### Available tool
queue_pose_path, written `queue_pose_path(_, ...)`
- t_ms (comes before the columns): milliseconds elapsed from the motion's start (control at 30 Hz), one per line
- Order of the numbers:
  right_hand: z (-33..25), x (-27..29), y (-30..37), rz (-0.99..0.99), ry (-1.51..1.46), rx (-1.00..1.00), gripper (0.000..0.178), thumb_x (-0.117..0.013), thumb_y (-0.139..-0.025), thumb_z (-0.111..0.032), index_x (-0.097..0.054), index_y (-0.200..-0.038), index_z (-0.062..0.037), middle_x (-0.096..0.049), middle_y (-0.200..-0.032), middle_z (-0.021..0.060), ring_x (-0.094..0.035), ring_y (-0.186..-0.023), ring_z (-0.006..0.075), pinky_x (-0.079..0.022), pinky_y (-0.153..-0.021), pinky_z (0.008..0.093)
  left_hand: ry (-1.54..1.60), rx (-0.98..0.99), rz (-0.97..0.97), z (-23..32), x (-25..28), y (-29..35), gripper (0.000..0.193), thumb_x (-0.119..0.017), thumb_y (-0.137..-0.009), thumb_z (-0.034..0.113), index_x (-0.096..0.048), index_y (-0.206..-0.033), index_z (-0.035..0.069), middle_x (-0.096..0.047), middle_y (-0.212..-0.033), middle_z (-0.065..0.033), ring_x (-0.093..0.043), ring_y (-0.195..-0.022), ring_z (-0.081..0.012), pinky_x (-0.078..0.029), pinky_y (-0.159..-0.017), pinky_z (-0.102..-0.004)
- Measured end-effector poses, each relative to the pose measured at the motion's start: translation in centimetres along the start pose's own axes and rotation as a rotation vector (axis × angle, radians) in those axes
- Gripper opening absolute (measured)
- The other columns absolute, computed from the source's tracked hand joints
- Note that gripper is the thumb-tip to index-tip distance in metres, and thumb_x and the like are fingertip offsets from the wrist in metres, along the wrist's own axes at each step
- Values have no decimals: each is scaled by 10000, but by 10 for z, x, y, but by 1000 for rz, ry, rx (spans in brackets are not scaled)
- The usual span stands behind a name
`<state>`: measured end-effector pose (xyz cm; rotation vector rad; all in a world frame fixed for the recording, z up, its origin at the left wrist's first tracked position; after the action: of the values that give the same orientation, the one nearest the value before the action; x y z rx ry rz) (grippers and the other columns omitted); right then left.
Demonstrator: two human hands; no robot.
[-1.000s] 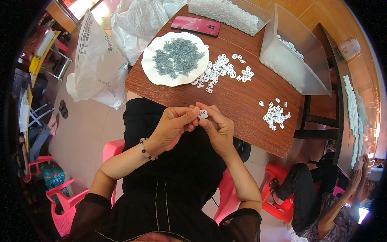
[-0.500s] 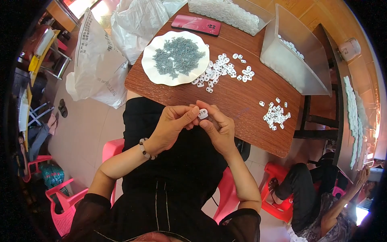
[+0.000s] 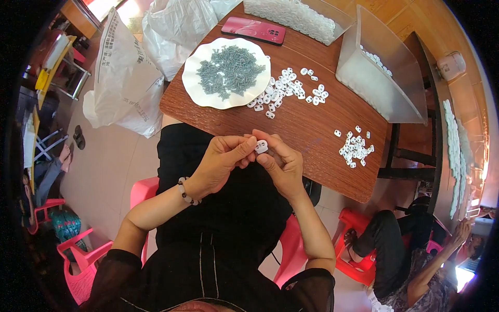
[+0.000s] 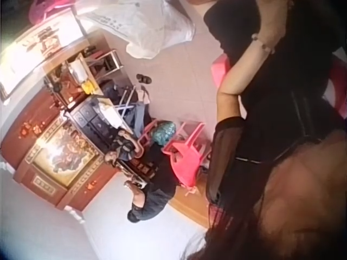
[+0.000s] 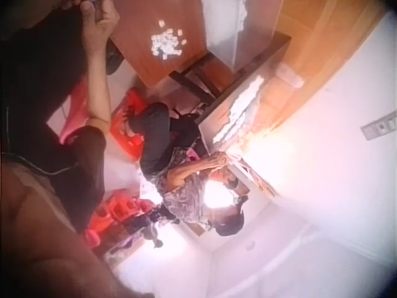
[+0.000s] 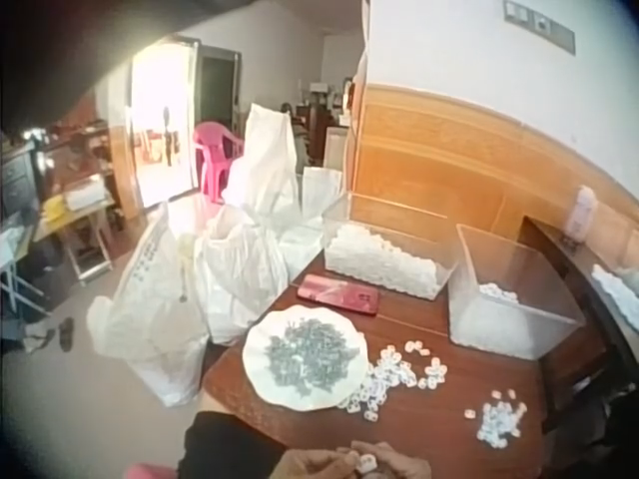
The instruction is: Inserting small beads into plastic components manually.
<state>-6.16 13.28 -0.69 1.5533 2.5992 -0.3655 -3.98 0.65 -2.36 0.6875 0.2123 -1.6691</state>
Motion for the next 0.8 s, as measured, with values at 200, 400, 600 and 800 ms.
queue_pose_path(200,-4,0,0,-17,48,10,430,-637,-901,-138,-523,-1262,66,-571,-1102,91,-555,-1065,165,-426,-935,277,20,-1,38,0,-3,0,244,-624,-922,263,-691,-864,35,-608,-722,34,-486,-622,-6,-378,-568,-149)
queue_pose_path(400,-2,2,0,9,40,-19,370,-623,-911,-126,-559,-1224,61,-565,-1038,66,-571,-948,127,-461,-861,256,31,0,20,-1,-2,0,238,-623,-923,254,-690,-874,32,-612,-735,28,-489,-627,-11,-381,-573,-153)
queue_pose_path(600,-14,1,-2,96,76,-48,339,-641,-899,-211,-628,-1131,34,-648,-1081,109,-589,-961,153,-474,-853,282,25,18,12,2,-3,0,250,-607,-933,255,-695,-900,23,-617,-739,15,-488,-620,-22,-383,-571,-161)
queue_pose_path(800,-98,34,-29,269,720,150,186,-681,-842,-101,-697,-1022,-57,-659,-878,36,-595,-842,113,-463,-778,254,60,23,47,6,4,-2,274,-606,-933,251,-697,-932,-7,-612,-717,10,-483,-602,-28,-377,-556,-161)
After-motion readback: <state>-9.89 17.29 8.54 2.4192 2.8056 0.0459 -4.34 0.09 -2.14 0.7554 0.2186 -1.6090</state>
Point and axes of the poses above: each hand's wrist, its own y-axis away from the middle knuckle, its own x-axis out of the back of the hand, z = x × y, the point moved 6 cm from there along -y, towards the middle knuckle
